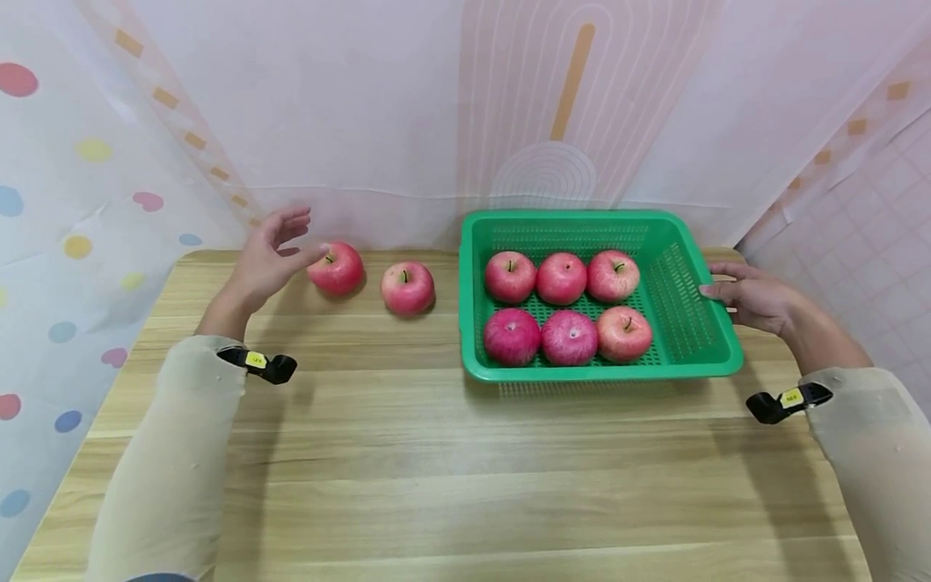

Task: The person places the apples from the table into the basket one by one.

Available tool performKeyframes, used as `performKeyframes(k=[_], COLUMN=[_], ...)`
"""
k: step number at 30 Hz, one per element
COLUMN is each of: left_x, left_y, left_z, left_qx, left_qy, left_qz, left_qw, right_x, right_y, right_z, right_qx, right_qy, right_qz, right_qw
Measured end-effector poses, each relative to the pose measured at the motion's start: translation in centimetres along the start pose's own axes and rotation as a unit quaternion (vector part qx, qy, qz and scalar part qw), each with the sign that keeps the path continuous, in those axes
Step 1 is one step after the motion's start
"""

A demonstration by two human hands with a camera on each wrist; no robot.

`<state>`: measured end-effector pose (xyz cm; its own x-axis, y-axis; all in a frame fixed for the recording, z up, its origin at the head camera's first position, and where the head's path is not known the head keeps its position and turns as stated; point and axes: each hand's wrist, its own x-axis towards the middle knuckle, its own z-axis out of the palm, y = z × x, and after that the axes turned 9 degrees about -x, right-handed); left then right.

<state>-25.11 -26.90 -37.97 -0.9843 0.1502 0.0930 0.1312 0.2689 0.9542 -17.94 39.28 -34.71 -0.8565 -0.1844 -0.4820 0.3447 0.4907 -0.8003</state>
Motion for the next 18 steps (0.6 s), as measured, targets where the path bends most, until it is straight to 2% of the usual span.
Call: performKeyframes(k=[9,18], left_x=[0.3,0.7], left_y=[-2.4,-3.8], left_z=[0.2,0.9], left_qx=[-0.026,-0.04], left_qy=[-0.006,-0.001], left_qz=[-0.039,-0.056], left_qw=[0.9989,0.9976], right_x=[-0.1,-0.2], right_y=[-0.3,-0.5], right_z=[0.0,0.2], right_qx=[0.0,0.008], right_qy=[-0.001,0.001], right_qz=[0.0,0.009], right_qw=[1.0,1.0])
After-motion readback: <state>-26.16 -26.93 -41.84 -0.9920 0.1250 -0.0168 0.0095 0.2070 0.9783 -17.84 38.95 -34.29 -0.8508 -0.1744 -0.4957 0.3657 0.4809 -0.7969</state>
